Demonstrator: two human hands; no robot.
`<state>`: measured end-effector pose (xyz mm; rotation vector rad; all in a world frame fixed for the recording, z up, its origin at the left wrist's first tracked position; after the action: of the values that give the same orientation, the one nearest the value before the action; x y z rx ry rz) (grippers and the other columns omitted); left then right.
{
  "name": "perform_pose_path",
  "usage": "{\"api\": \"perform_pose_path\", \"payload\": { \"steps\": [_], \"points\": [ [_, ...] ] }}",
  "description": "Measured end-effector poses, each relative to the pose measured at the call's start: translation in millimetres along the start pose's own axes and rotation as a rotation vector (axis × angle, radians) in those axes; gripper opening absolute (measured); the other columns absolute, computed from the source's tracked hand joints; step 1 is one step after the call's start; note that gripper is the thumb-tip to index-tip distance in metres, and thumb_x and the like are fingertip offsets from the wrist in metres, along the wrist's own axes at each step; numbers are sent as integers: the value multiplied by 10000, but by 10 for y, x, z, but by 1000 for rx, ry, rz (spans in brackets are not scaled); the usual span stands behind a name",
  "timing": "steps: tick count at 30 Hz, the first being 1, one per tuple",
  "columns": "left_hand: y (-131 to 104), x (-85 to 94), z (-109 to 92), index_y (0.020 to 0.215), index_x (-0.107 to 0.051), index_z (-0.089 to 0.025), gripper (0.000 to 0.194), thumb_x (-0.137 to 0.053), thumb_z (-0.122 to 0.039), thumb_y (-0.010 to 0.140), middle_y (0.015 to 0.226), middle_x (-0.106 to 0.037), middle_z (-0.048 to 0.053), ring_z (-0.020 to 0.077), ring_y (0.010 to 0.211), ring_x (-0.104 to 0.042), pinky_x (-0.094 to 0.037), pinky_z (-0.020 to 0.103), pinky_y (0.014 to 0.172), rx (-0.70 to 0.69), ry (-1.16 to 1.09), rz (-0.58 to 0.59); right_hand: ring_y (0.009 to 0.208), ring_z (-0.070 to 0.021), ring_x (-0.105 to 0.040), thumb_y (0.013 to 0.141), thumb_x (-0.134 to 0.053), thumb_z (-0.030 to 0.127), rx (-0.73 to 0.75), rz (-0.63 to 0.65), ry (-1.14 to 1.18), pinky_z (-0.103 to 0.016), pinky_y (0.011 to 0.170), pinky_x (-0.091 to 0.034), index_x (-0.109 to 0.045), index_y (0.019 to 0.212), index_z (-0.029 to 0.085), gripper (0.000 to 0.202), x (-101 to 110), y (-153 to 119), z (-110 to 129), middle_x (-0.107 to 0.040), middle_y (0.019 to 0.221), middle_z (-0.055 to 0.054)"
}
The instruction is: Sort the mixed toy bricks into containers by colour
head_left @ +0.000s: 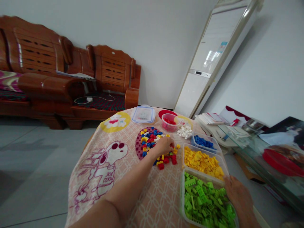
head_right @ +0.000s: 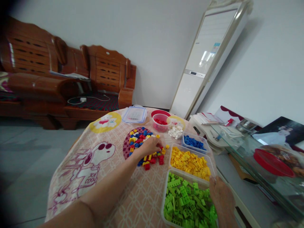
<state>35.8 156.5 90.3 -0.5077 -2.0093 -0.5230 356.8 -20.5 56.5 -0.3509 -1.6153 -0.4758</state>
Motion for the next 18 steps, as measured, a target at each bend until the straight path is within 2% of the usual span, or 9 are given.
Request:
{"api": "perform_pose_path", "payload": {
  "steps": [4,6,8,12,18],
  "points": [
    [1,-273,-247,1057,-716,-159,278,-546,-211,844,1067,-703,124,235,1001,-654,-521,325,864,-92,105,21,841,-281,-697,978,-196,347,-14,14,7,-355,731,-491,-647,987,91,519,17,-15,21,-721,926,-199],
    [2,-385,-292,1043,-706,-132,274,-503,-212,877,1070,-688,151,249,986,-658,-532,343,842,-90,163,49,854,-282,-696,979,-196,353,-34,23,0,-355,744,-489,-642,1001,94,517,21,-19,23,-720,938,-194],
    [5,-422,-288,1026,-699,-123,263,-492,-198,882,1068,-684,156,247,975,-659,-533,342,836,-71,179,42,858,-279,-696,978,-204,357,-53,44,-8,-353,746,-489,-642,997,101,507,15,-17,17,-721,935,-187],
    [28,-351,-178,986,-705,-148,220,-541,-188,847,1020,-710,110,220,959,-658,-515,308,852,-51,57,-2,859,-271,-696,978,-212,360,-46,67,-19,-348,744,-487,-639,987,110,495,17,-11,21,-718,943,-181],
    [96,-147,128,916,-736,-153,196,-580,-161,797,897,-738,66,180,854,-660,-488,264,797,28,-141,-134,896,-269,-692,983,-205,352,-76,97,-7,-344,771,-480,-633,1035,104,497,59,-39,48,-718,978,-180]
  ]
}}
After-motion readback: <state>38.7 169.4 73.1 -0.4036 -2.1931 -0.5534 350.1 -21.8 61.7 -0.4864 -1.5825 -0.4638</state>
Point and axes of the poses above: each hand's wrist, its own y-axis towards the middle knuckle, its own x-axis out of the back of the hand, z = x × y, the point moved 6 cm from there along y, towards the middle knuckle
